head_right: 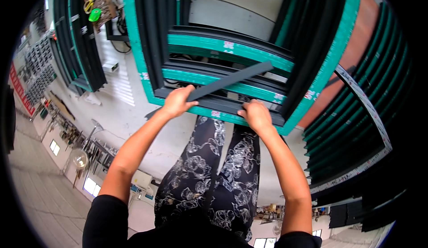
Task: The person moves and stacks several green metal frames, measures one frame using a tape measure, and then uses a circular saw machine to cut a metal strip.
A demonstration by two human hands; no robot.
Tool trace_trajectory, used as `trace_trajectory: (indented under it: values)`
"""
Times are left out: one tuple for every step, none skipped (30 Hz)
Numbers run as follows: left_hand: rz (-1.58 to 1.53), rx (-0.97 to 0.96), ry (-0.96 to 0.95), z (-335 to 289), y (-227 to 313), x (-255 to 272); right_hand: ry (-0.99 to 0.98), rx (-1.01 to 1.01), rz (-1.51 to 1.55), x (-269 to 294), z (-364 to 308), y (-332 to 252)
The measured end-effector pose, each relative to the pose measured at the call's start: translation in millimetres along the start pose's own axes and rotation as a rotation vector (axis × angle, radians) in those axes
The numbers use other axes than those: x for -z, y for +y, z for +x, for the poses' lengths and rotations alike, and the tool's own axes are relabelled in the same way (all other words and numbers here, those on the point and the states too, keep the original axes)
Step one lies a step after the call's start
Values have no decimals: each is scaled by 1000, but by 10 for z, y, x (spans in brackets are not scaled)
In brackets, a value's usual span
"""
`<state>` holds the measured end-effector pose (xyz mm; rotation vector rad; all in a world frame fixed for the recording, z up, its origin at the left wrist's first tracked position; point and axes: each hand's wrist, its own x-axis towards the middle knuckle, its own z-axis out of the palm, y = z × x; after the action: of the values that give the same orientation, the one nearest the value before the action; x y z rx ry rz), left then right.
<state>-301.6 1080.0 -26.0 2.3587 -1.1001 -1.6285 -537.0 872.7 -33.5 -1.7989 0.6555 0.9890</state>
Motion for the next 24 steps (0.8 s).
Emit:
trace_trajectory:
  values:
    - [17,-2,38,-49,53,-19,51,16,-13,-6,-56,-27]
    - [34,-6,75,-107,84,-17,103,30,-26,-29,-91,-65]
    - [39,1,79,-152,103,-23,101,30,-45,-48,-101,-80]
    - [47,7,113,-190,116,-36,101,37,-44,-78,-118,-111]
    - [53,11,147,-223,123,-51,146,41,-91,-118,-139,-149]
    - [54,10,150,-248,113,-75,193,42,-139,-159,-163,-173]
    - [46,-33,221,-267,105,-101,254,57,-158,-221,-181,-164]
    - [38,-76,293,-283,95,-126,257,57,-160,-248,-198,-156]
    - [21,-76,302,-293,110,-130,290,71,-173,-265,-215,-150]
    - [18,-78,302,-296,125,-133,324,84,-187,-279,-229,-140]
    - [13,-81,311,-296,142,-136,324,82,-190,-297,-242,-119]
    - [8,-86,321,-287,146,-133,353,98,-185,-302,-244,-112]
    - [7,-89,323,-274,140,-127,382,113,-181,-299,-245,-103]
    - [20,-58,273,-263,127,-110,385,110,-183,-284,-247,-85]
    - [31,-26,222,-258,114,-102,364,132,-143,-237,-260,-83]
    - [29,-30,222,-265,93,-80,344,153,-103,-192,-274,-80]
    - [50,-31,179,-285,61,-43,337,158,-134,-177,-324,-103]
    - [72,-39,142,-271,33,13,339,162,-170,-156,-377,-118]
    - [89,-40,132,-273,15,63,326,139,-218,-188,-392,-68]
    - [96,-64,158,-256,-50,55,338,108,-227,-181,-396,-55]
    - [103,-52,128,-220,-42,97,340,119,-215,-172,-377,-11]
    - [110,-39,98,-194,-20,128,342,131,-203,-164,-358,29]
    - [114,-51,89,-189,15,142,336,141,-183,-158,-361,59]
    - [117,-60,79,-200,60,157,324,140,-172,-138,-372,65]
